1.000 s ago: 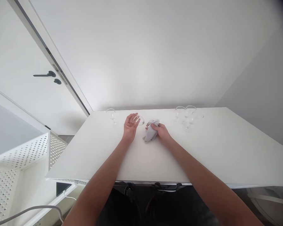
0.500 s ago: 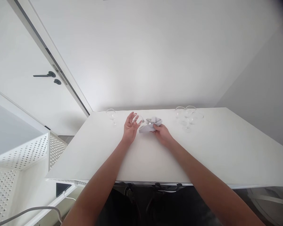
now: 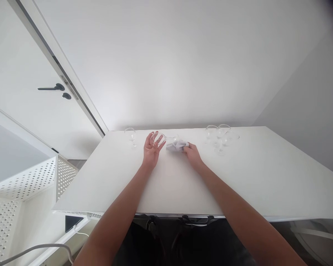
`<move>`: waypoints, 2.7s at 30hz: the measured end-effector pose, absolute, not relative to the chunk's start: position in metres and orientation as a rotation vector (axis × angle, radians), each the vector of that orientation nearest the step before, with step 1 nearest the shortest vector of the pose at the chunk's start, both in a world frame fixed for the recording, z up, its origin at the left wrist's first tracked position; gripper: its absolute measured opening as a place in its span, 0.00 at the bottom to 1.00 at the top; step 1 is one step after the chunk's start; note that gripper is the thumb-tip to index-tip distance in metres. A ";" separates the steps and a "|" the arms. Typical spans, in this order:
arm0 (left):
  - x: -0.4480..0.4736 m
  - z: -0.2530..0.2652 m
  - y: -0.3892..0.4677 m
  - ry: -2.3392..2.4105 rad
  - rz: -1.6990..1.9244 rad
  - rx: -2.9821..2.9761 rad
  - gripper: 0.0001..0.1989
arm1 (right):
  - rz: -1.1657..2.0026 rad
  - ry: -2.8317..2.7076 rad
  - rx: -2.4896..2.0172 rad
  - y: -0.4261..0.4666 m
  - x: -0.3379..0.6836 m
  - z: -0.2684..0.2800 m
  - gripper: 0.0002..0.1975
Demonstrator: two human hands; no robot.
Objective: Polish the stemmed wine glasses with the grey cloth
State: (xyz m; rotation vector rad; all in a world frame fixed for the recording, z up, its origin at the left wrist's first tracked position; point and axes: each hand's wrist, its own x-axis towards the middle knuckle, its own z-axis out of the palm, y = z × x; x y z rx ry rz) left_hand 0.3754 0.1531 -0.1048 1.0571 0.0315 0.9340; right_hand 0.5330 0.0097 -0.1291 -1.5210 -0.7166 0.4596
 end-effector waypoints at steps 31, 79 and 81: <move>0.374 -0.094 0.135 0.043 0.894 1.319 0.28 | 0.576 -0.564 -1.098 0.006 0.523 -0.112 0.20; 0.380 -0.105 0.136 0.153 0.774 1.495 0.34 | 0.069 -1.639 -2.394 -0.008 0.476 -0.097 0.19; 0.381 -0.105 0.135 0.131 0.763 1.515 0.33 | 0.089 -1.635 -2.388 -0.008 0.476 -0.098 0.20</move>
